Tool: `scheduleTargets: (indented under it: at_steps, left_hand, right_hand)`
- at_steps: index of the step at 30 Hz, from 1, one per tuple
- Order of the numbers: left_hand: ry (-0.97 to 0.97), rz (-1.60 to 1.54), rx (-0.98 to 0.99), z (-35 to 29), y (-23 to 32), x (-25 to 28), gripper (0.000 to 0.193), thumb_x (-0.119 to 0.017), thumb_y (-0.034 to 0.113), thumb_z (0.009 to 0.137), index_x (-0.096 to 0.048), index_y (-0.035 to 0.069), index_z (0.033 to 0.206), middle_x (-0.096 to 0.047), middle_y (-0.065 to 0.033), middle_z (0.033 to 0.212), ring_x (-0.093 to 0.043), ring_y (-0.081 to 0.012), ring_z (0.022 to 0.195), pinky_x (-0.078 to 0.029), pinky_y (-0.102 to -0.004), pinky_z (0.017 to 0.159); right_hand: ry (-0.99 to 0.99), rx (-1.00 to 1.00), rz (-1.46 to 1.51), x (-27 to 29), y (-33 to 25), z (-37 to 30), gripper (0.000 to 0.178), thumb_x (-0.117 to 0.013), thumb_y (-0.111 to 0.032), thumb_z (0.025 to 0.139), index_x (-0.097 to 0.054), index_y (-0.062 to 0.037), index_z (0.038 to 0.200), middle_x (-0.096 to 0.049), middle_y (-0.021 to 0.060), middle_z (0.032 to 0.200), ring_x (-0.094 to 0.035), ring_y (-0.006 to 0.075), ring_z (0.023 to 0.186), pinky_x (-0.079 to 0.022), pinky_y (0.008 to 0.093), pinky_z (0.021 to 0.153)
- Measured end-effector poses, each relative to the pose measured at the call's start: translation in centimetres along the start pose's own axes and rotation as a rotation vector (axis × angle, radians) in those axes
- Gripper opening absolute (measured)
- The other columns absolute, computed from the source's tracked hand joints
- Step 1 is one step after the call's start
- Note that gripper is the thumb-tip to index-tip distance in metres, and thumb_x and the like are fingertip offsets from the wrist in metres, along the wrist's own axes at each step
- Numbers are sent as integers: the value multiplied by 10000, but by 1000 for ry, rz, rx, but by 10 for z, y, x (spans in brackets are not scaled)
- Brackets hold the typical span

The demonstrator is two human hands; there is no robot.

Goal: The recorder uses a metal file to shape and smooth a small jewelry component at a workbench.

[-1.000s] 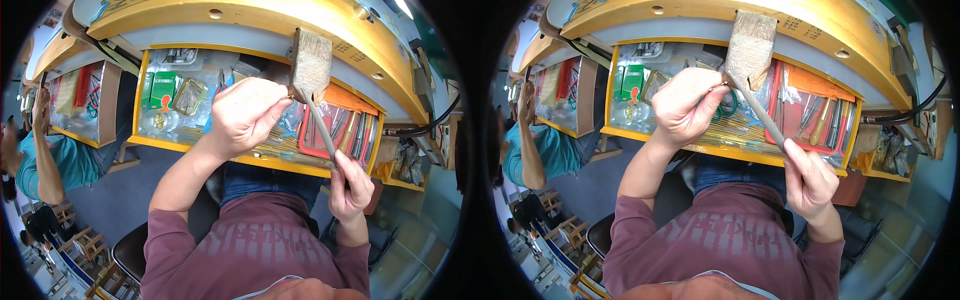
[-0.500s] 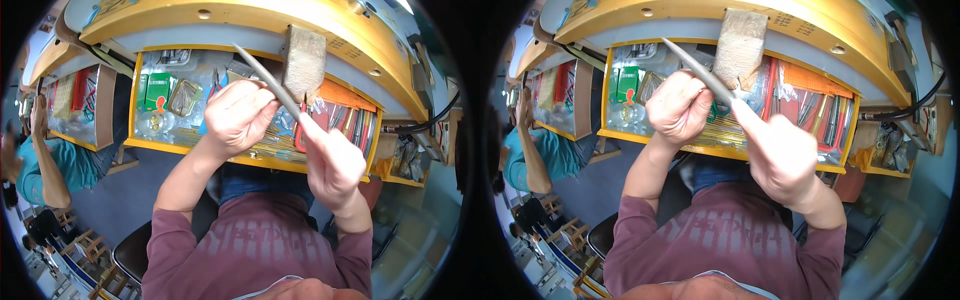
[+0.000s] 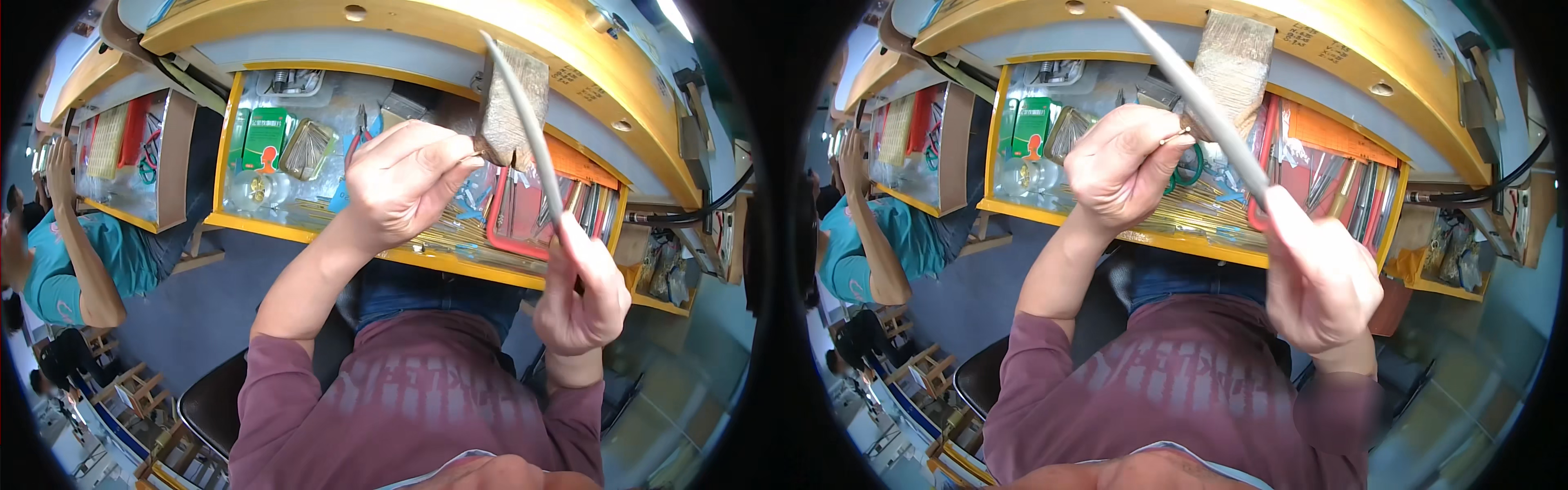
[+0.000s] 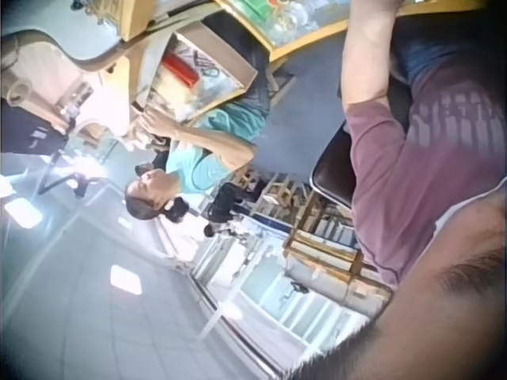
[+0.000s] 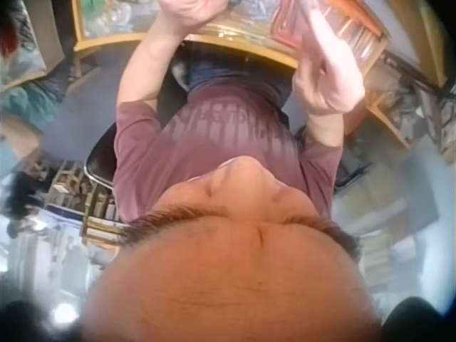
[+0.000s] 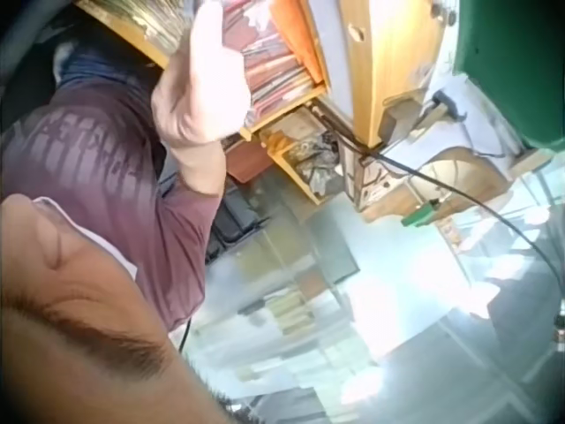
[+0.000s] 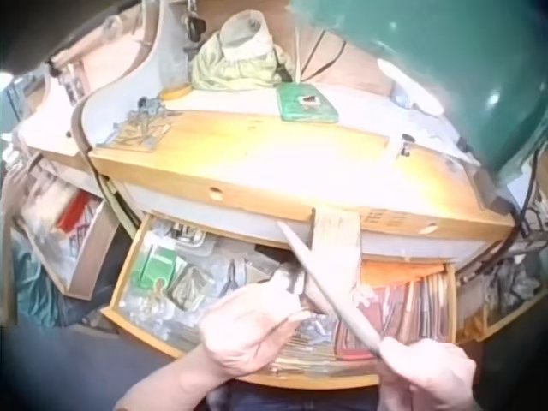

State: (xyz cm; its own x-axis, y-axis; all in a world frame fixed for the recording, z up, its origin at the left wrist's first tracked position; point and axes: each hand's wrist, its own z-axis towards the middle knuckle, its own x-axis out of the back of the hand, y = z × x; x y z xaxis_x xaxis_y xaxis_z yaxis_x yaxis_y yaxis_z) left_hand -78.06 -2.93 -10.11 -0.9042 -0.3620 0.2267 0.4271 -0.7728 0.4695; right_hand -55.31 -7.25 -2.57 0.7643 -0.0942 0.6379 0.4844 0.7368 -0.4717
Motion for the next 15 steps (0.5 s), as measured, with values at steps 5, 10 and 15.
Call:
scheduleTargets:
  at_steps: [5, 10, 15]
  left_hand:
    - [11, -9, -29, 0, -4, 2, 138, -805, -28, 854, -729, -53, 966, -717, -148, 849, -694, -270, 725, -568, -347, 660]
    - [-5, 15, -71, 3, -5, 2, 151, -798, -39, 852, -728, -57, 985, -707, -142, 817, -693, -272, 717, -567, -353, 659]
    - [26, 39, -18, 1, 2, 1, 158, -785, -56, 856, -724, -67, 1001, -700, -136, 788, -683, -266, 694, -557, -340, 639]
  right_hand:
    - [-52, 13, -23, 6, 10, -29, 409, -771, 135, 819, -706, 68, 1217, -593, 85, 705, -553, 179, 550, -454, 300, 529]
    - [-175, -13, -86, 9, 6, -25, 462, -740, 168, 772, -706, 67, 1221, -587, 92, 704, -548, 193, 536, -446, 309, 509]
    - [-126, 67, 19, -32, 8, 28, 511, -734, 148, 761, -705, 46, 1261, -608, 104, 748, -525, 223, 525, -442, 344, 491]
